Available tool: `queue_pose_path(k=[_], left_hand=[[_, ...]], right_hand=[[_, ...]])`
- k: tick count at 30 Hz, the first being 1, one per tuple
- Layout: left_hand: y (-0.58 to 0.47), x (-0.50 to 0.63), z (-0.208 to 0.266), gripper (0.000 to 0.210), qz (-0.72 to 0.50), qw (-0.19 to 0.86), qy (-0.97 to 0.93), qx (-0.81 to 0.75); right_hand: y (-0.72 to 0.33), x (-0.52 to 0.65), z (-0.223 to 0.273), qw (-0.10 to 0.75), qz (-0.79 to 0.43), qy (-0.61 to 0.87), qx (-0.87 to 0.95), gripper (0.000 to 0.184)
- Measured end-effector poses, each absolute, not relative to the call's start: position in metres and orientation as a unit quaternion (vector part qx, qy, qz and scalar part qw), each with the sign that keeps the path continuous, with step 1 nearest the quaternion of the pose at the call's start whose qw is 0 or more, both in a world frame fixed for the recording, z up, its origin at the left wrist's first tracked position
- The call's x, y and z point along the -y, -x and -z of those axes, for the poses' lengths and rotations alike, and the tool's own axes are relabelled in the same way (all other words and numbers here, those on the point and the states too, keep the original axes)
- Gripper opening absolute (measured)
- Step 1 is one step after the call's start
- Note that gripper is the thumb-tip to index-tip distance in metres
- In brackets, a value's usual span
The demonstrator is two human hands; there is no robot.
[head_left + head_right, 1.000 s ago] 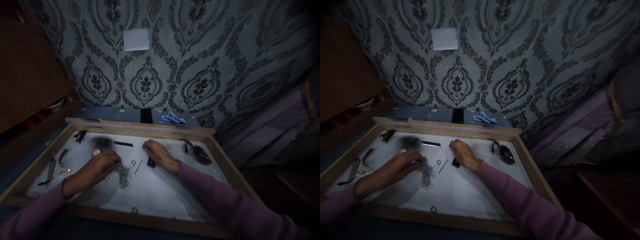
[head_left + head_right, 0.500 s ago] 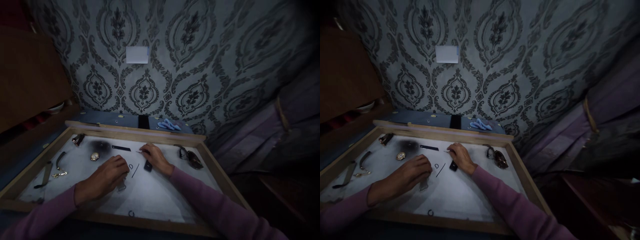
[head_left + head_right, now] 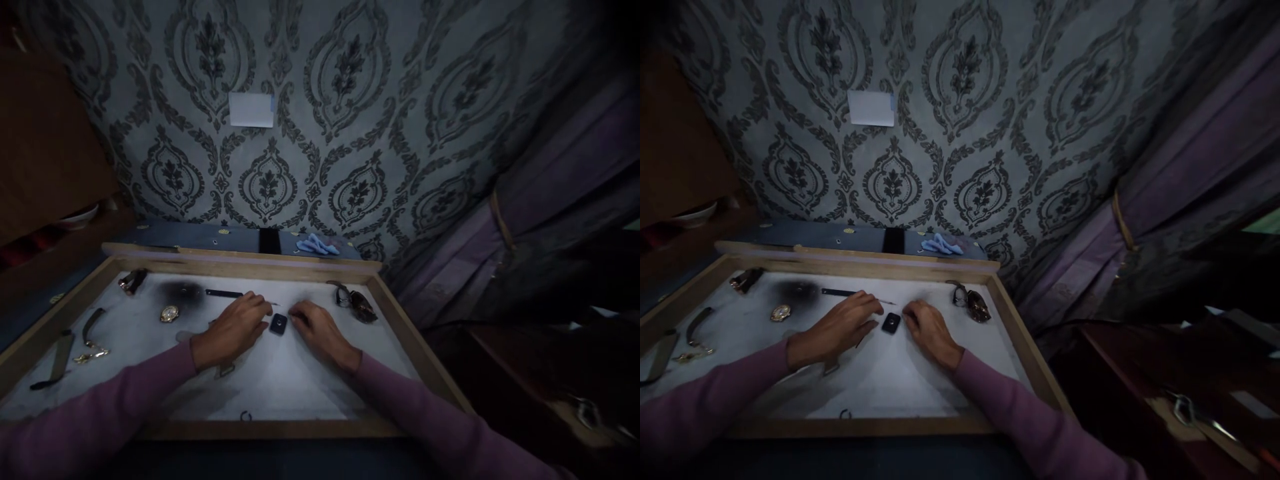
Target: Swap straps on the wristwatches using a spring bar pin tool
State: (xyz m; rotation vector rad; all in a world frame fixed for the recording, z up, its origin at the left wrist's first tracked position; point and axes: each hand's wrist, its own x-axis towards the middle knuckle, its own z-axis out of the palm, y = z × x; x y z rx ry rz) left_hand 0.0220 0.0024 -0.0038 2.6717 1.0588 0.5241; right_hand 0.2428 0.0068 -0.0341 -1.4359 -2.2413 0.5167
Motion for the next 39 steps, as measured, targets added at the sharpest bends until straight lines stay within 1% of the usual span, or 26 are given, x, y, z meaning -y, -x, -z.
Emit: queue_pose_path(k=[3,9,12,16,18,21,23,28,30,34,36,39], left_hand=[[-0.025,-0.015,0.015,0.017,-0.210,0.099,-0.901,-0.367],[-0.028,-0.013,0.025,0.004,-0.198,0.109,-0.913,-0.341],[-0.030,-0.009,0.026,0.006,-0.187,0.115,-0.921,-0.323],[-0.031,-0.008,0.026,0.006,-0.183,0.128,-0.920,-0.323],[-0.030,-0.008,0.026,0.009,-0.183,0.138,-0.917,-0.325],[-0.030,-0.009,0.027,0.012,-0.194,0.157,-0.914,-0.321],[-0.029,-0.008,0.029,0.013,-0.205,0.167,-0.911,-0.316],[-0.028,-0.006,0.029,0.015,-0.236,0.197,-0.900,-0.308],[-0.027,-0.006,0.028,0.012,-0.246,0.215,-0.893,-0.310],[-0.026,-0.007,0.027,0.008,-0.258,0.260,-0.871,-0.326],[-0.026,-0.007,0.026,0.009,-0.267,0.290,-0.856,-0.335],[-0.025,-0.008,0.025,0.008,-0.283,0.318,-0.839,-0.338]], right_hand=[[-0.240,-0.008,0.033,0.200,-0.181,0.514,0.814,0.017],[-0.237,-0.004,0.027,0.190,-0.186,0.492,0.829,0.017],[-0.235,0.001,0.026,0.180,-0.185,0.467,0.845,0.012],[-0.233,0.003,0.028,0.160,-0.162,0.463,0.857,0.018],[-0.232,0.004,0.029,0.170,-0.172,0.463,0.853,0.021],[-0.231,0.004,0.030,0.204,-0.214,0.452,0.842,0.027],[-0.231,0.005,0.030,0.232,-0.259,0.443,0.826,0.028],[-0.230,0.003,0.033,0.291,-0.356,0.420,0.783,0.013],[-0.229,0.000,0.035,0.317,-0.416,0.405,0.750,0.011],[-0.227,-0.002,0.036,0.342,-0.541,0.368,0.674,0.025],[-0.226,-0.002,0.033,0.344,-0.545,0.363,0.673,0.027],[-0.226,0.001,0.027,0.349,-0.500,0.369,0.701,0.025]])
